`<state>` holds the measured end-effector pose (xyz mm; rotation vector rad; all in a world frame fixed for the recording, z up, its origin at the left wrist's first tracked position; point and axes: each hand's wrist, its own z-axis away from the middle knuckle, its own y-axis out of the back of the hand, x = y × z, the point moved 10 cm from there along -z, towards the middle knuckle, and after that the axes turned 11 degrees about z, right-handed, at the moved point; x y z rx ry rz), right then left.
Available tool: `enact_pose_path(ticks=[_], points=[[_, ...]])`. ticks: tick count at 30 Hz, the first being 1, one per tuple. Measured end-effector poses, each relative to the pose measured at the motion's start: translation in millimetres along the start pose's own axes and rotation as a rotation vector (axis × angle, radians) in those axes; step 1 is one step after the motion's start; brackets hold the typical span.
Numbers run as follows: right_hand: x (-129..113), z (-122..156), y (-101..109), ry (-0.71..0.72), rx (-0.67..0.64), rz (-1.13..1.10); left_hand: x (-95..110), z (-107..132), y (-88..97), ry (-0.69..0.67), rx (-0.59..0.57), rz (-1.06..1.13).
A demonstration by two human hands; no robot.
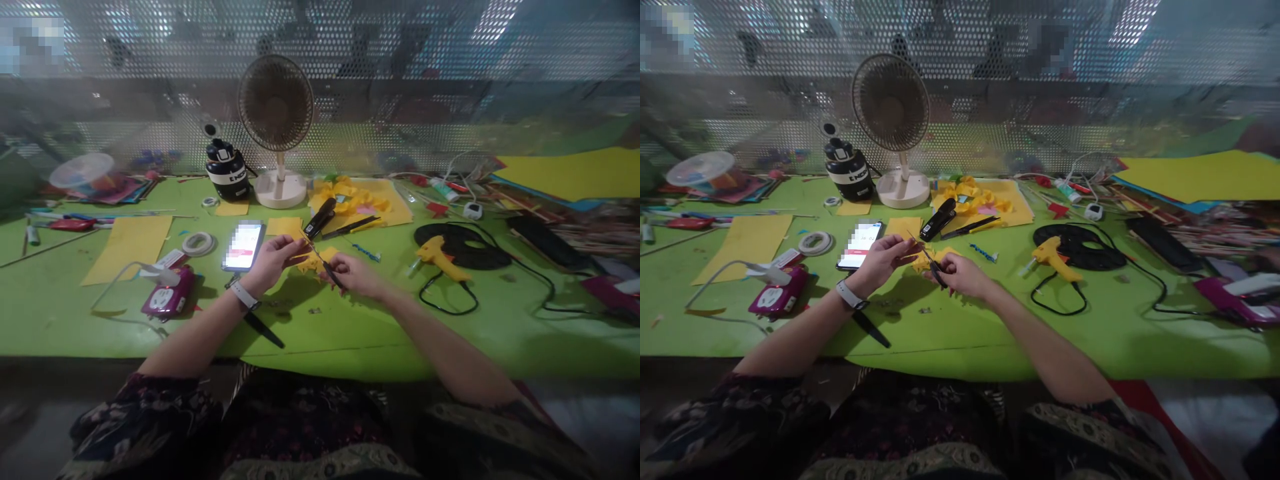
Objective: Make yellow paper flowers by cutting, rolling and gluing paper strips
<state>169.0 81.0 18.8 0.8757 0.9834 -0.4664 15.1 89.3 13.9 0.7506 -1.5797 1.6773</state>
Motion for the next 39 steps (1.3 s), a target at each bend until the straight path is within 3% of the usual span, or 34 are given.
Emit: enact_pose_path(ticks=[16,21,39], points=[[-0.8,1.4,3.0,-0.014,0.046,0.041,-3.0,-4.9,6.3,-0.007,0.009,0.02],[0.9,0.0,3.2,-0.018,0.049,0.031,-4.7,-2.5,4.2,0.046,0.016,-0.044],[-0.5,0.0,0.5,0.004,0.036,0.044,-0.3,0.0,-1.1,0.025,0.009,-0.115]])
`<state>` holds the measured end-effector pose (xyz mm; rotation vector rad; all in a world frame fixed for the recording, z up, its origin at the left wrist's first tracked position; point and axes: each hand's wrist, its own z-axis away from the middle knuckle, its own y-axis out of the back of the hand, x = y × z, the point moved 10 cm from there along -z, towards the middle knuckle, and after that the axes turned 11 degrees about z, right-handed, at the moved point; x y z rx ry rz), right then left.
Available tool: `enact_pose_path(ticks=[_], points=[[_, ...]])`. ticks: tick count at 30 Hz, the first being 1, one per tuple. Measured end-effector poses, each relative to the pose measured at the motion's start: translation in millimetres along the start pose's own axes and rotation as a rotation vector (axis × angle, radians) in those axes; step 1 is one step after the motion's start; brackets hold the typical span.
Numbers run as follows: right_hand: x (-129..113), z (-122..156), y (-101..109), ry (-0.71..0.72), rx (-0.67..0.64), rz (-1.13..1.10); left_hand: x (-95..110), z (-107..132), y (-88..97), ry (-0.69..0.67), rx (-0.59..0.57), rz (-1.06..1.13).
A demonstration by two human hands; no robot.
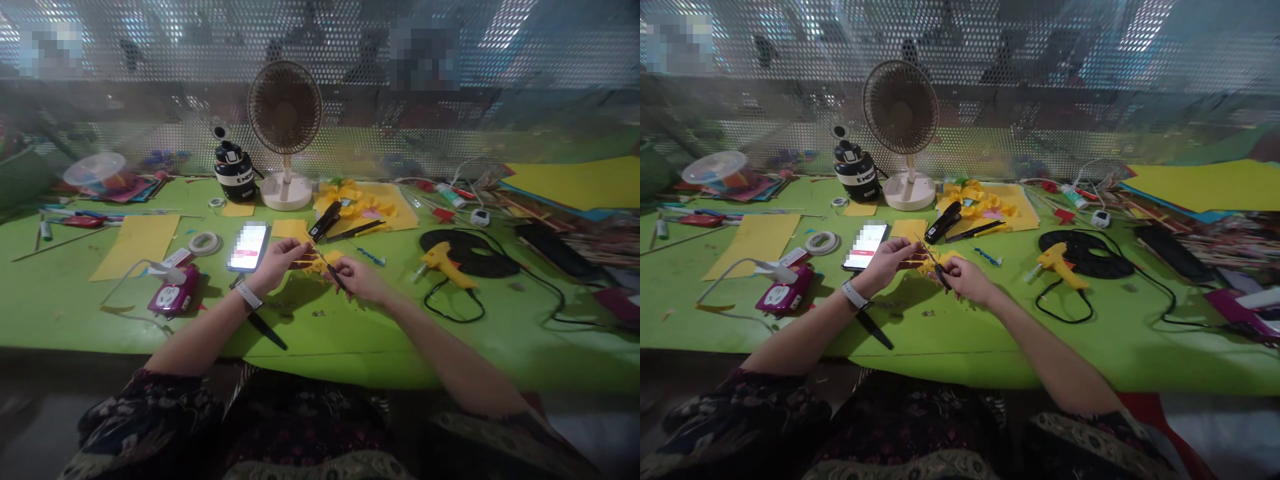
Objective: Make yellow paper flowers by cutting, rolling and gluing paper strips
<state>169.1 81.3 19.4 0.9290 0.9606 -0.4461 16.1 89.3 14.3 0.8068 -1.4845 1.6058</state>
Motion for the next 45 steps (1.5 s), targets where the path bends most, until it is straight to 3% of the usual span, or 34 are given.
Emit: enact_pose_path(ticks=[26,33,45], points=[[-2.2,3.3,1.1,-0.002,0.017,0.007,-0.1,-3.4,1.7,-0.022,-0.03,0.017],[-1.8,3.7,2.0,-0.01,0.021,0.009,10.9,-3.8,15.2,-0.087,0.088,0.025],[-1.1,4.4,1.7,-0.013,0.016,0.017,11.6,-4.7,13.2,-0.111,0.049,-0.051]])
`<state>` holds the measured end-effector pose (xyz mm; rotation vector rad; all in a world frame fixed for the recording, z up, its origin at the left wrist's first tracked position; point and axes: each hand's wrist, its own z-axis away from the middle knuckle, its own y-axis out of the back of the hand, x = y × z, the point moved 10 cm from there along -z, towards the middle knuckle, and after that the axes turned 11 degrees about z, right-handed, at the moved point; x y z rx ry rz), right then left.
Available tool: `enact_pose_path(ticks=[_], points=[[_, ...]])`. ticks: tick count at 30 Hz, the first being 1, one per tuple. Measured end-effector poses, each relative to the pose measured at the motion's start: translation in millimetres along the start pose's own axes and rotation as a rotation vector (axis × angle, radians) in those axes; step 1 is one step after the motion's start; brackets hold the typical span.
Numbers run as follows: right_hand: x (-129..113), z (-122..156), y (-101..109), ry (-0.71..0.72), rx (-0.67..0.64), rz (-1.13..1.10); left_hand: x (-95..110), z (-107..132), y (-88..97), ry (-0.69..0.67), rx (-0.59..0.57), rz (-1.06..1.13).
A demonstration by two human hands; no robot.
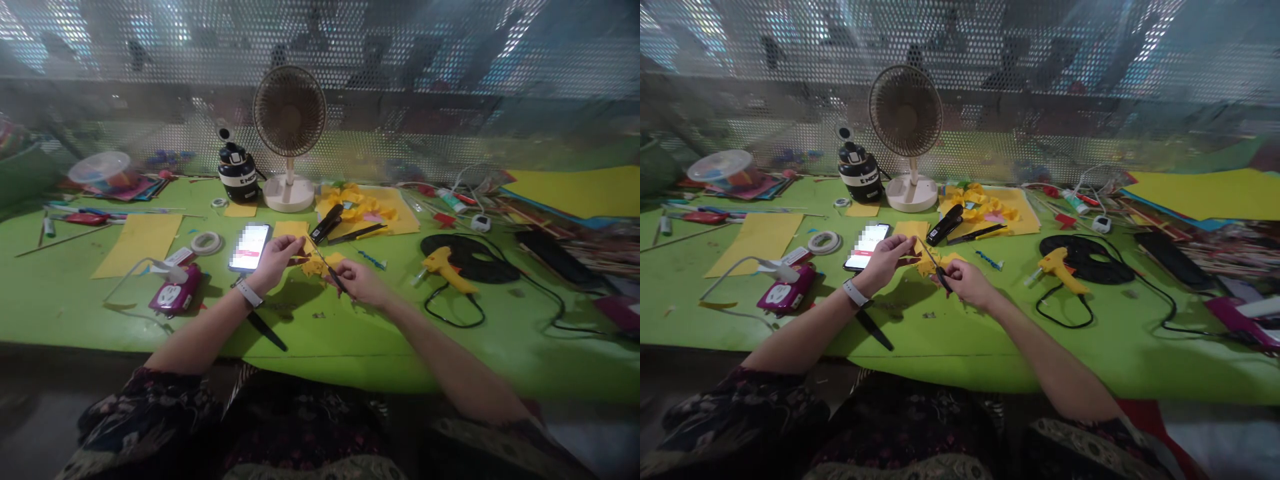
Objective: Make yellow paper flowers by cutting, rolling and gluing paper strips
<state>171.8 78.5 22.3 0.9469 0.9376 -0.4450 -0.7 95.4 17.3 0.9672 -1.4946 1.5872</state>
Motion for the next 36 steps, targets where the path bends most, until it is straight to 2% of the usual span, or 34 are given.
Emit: enact_pose_path(ticks=[11,36], points=[[3.5,-3.1,-2.3,-0.009,0.004,-0.022,-0.3,-0.3,0.3,-0.011,0.025,0.024],[-0.9,-0.8,-0.4,0.009,0.012,-0.053,-4.3,2.5,-6.0,-0.004,-0.01,0.011]])
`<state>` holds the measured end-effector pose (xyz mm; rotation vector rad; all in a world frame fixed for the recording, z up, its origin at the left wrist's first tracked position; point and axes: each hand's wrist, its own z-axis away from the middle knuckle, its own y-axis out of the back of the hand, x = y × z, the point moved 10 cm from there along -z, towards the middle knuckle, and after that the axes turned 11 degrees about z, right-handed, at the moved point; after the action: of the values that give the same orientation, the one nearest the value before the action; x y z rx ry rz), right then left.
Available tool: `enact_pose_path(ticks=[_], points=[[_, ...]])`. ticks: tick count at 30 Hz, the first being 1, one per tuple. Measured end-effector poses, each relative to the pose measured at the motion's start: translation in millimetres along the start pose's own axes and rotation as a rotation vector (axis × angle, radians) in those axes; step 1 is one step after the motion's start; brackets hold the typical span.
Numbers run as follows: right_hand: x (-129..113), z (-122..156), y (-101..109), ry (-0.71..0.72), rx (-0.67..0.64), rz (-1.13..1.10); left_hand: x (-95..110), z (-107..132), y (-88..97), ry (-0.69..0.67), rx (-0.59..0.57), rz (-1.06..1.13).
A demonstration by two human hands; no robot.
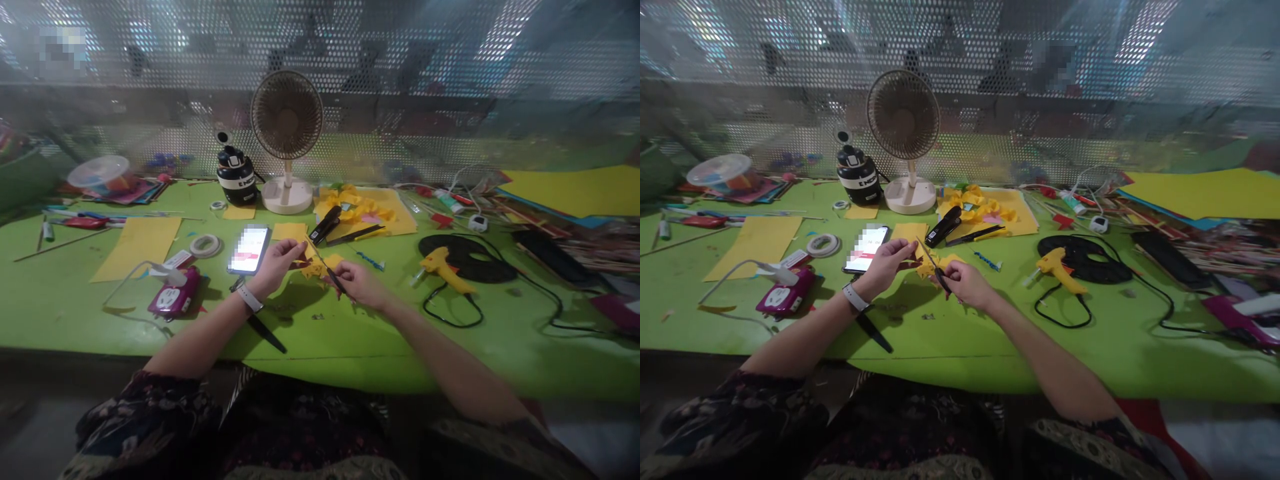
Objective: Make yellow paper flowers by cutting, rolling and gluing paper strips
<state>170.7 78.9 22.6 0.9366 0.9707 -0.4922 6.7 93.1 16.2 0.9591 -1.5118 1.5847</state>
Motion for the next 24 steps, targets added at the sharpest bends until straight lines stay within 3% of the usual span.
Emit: enact_pose_path(ticks=[19,24], points=[[2.3,-1.8,1.7,0.004,0.019,0.026,-2.1,2.1,-0.9,0.007,-0.001,-0.021],[4.8,-4.1,0.6,0.008,0.012,0.026,-4.6,3.1,-1.2,0.022,0.029,0.081]])
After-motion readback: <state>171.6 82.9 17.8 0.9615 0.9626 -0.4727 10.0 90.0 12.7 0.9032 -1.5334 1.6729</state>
